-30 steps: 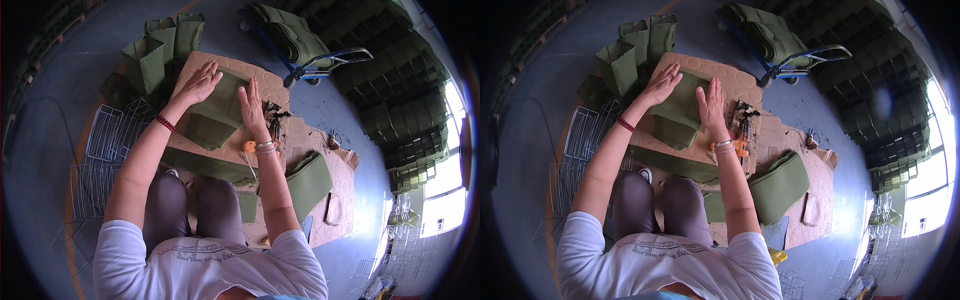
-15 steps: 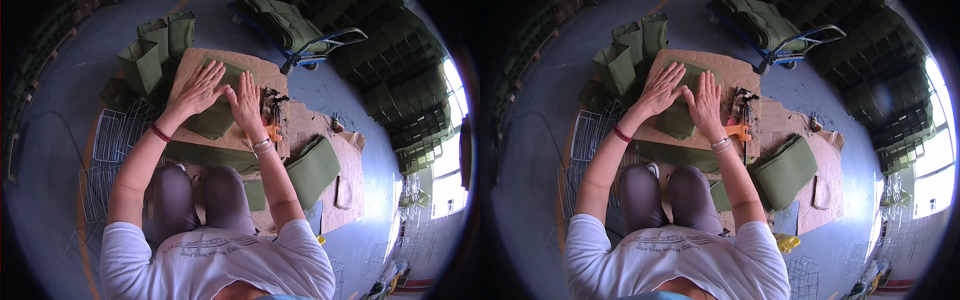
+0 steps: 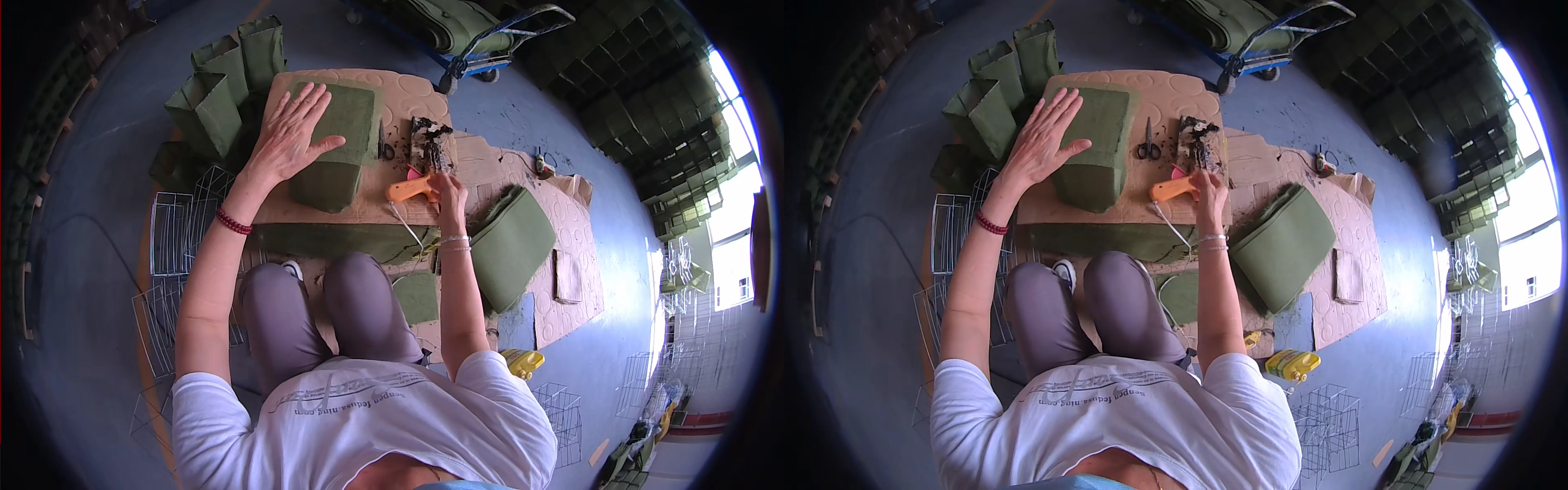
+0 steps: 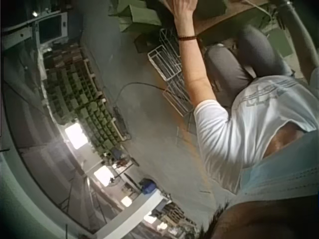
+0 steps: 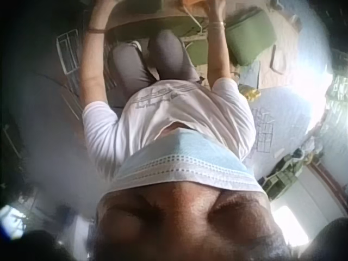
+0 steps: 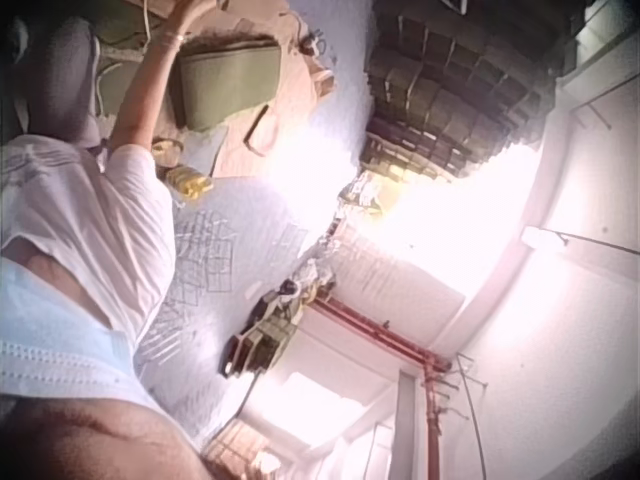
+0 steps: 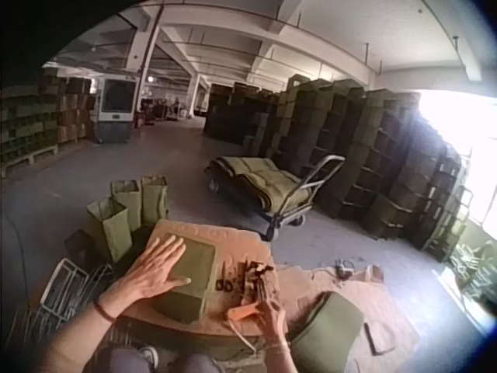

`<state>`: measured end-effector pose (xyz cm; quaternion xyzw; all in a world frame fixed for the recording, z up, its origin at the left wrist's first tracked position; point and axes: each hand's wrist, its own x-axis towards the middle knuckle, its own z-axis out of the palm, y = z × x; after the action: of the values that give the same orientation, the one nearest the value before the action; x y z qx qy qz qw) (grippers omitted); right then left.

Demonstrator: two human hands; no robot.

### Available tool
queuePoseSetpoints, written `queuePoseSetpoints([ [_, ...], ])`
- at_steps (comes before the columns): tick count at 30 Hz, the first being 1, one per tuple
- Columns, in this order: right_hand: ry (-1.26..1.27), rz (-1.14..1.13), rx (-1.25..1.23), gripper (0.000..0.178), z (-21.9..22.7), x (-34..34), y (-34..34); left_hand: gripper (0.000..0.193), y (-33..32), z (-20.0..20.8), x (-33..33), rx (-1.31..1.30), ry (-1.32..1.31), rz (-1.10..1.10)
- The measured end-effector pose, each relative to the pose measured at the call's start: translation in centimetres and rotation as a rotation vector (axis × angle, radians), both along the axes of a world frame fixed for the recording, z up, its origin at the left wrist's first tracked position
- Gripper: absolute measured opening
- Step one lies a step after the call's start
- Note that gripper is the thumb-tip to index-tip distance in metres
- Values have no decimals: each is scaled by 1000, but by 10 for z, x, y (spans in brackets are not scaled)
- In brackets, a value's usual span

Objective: Assembling and gluing green foam or fabric pieces onto wire frames in a manufacturing environment.

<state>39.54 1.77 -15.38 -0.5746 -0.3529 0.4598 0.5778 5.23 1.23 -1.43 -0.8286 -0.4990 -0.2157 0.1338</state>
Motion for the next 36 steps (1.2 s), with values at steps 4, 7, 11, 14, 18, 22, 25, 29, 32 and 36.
queuePoseSetpoints([
  [4, 457, 44, -259, 36, -97, 25, -21, 98, -1, -14, 14, -7, 38, -165],
  [7, 650, 100, -123, 41, -105, 17, -4, 101, 4, -16, 15, -14, 23, -138],
  [11, 765, 46, -209, 55, -84, -26, 11, 100, 1, -19, 8, -95, 12, -72],
  [14, 852, -90, -316, 64, -90, -7, 39, 99, -1, -10, 20, -102, 57, -110],
  [18, 859, -15, -154, 28, -76, -17, 54, 93, 0, -13, 9, -198, -54, -130],
  [22, 839, 78, -91, 22, -70, -10, 37, 89, -2, -16, 17, -177, 15, -43],
  [25, 799, 180, -21, 19, -38, -16, -15, 85, -6, -18, 12, -187, 4, -29],
  [29, 581, 354, 153, 21, 12, -8, -64, 85, -6, -21, 14, -175, -8, -53],
  [32, 344, 402, 112, 24, 37, -7, -78, 85, -7, -22, 11, -175, -21, -57],
  [36, 268, 452, 101, 25, 42, -7, -82, 85, -7, -24, 11, -161, -15, -62],
])
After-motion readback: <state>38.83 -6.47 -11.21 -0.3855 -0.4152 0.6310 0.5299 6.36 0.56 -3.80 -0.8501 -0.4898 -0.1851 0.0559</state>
